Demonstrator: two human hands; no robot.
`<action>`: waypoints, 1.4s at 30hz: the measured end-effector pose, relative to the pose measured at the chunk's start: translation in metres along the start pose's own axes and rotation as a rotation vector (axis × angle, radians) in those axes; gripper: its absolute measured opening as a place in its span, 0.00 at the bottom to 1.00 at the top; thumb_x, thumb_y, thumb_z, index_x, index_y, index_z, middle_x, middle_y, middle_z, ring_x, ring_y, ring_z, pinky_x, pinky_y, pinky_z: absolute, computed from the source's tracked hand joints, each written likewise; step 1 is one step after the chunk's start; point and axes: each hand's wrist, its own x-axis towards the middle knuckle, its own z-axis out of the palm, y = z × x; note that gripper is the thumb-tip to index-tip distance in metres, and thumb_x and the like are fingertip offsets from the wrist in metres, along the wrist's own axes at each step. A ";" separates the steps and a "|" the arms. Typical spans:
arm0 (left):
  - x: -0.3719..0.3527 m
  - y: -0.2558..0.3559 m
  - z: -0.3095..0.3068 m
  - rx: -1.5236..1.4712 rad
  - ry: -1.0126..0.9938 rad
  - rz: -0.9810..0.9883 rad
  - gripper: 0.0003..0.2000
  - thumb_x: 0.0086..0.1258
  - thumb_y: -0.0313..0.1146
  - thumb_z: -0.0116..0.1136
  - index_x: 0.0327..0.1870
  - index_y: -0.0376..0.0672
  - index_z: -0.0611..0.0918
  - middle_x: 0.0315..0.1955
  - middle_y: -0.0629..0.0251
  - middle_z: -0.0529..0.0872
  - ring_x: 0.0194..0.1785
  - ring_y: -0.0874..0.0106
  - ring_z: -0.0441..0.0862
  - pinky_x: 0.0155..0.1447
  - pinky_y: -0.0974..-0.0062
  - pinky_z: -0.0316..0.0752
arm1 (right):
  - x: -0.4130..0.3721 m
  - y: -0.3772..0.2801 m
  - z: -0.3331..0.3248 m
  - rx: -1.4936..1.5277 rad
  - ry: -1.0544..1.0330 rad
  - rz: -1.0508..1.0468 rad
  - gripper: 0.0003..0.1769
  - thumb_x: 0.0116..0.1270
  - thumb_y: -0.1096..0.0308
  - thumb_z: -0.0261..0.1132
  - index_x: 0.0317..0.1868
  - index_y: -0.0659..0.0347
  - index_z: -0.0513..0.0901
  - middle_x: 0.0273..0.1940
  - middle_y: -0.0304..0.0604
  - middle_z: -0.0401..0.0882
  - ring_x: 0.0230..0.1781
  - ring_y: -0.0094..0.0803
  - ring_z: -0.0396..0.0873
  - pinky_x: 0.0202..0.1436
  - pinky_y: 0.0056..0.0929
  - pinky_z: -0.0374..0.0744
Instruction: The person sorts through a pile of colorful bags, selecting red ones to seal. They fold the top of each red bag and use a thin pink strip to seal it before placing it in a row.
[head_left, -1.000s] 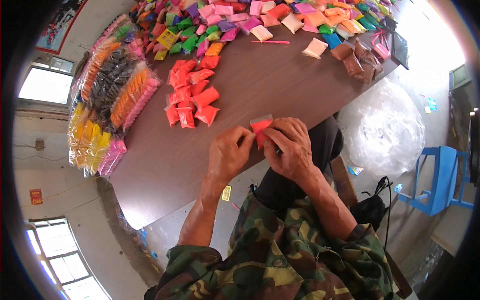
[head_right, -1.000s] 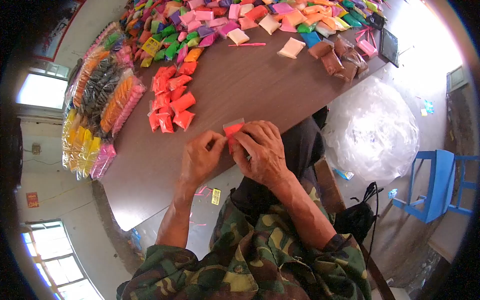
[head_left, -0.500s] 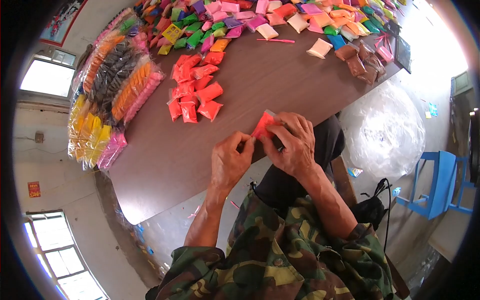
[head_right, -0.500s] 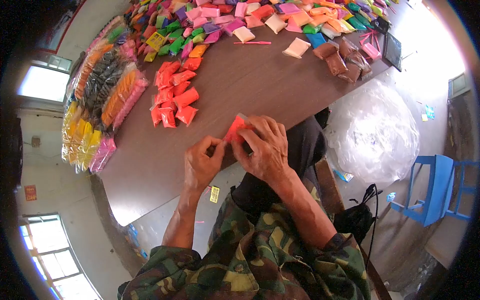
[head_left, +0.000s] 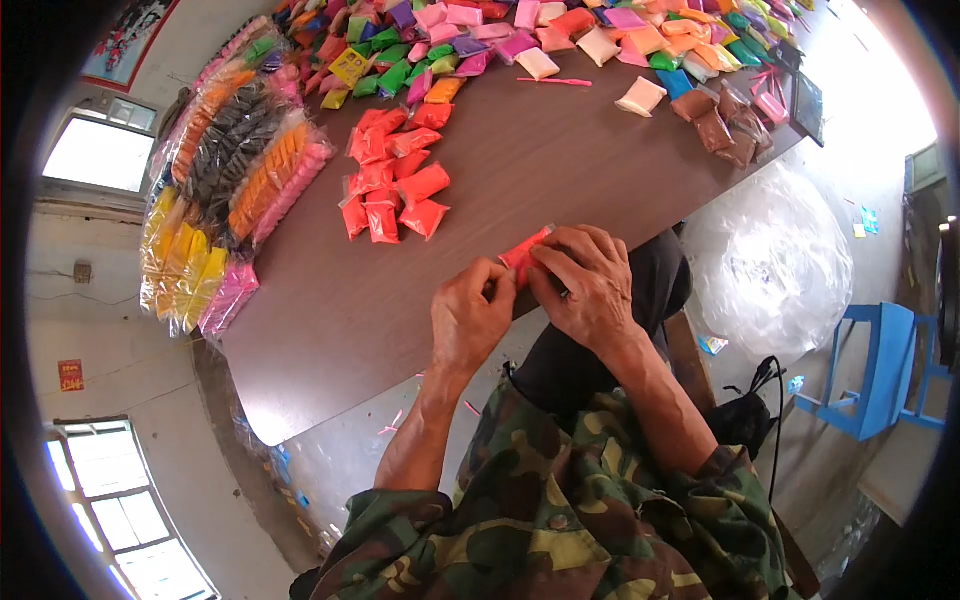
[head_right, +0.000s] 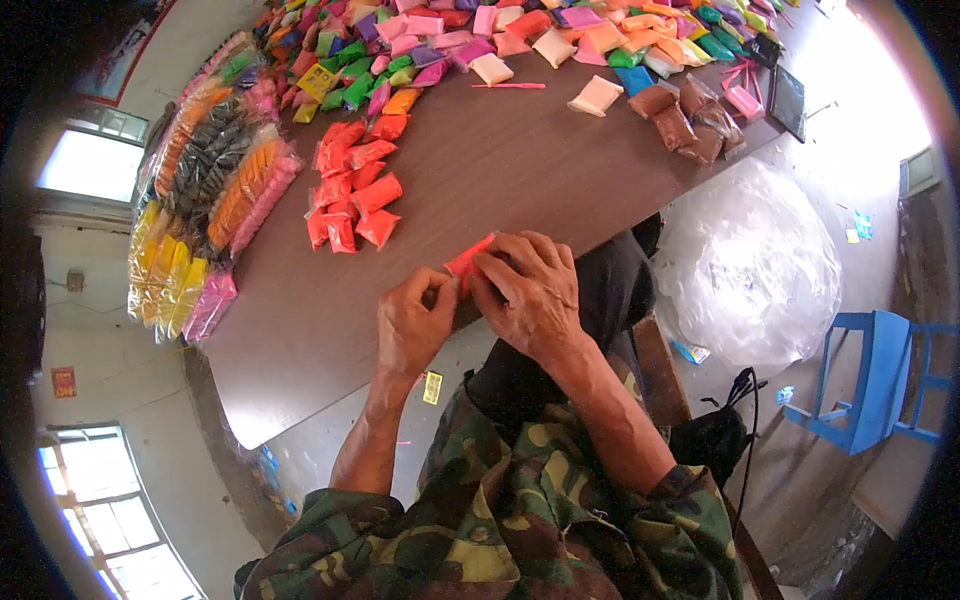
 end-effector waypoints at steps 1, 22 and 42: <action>0.002 -0.002 0.000 0.020 0.006 -0.004 0.08 0.77 0.31 0.71 0.38 0.35 0.88 0.25 0.58 0.89 0.29 0.75 0.86 0.37 0.70 0.81 | 0.000 0.000 0.000 -0.005 -0.004 0.003 0.16 0.57 0.69 0.84 0.46 0.50 0.93 0.52 0.34 0.89 0.58 0.41 0.85 0.59 0.41 0.78; -0.003 0.003 -0.003 -0.037 0.057 -0.069 0.10 0.77 0.34 0.73 0.36 0.38 0.86 0.23 0.56 0.87 0.25 0.62 0.86 0.34 0.63 0.79 | -0.003 -0.003 0.007 -0.048 0.054 0.024 0.13 0.55 0.67 0.86 0.38 0.50 0.90 0.43 0.34 0.86 0.50 0.41 0.85 0.53 0.41 0.78; -0.005 0.004 -0.014 0.035 0.039 -0.063 0.09 0.78 0.34 0.72 0.39 0.37 0.88 0.28 0.54 0.90 0.29 0.63 0.88 0.37 0.63 0.80 | -0.004 -0.004 0.007 -0.064 0.061 0.046 0.14 0.55 0.66 0.87 0.38 0.51 0.90 0.44 0.35 0.87 0.51 0.42 0.86 0.53 0.41 0.78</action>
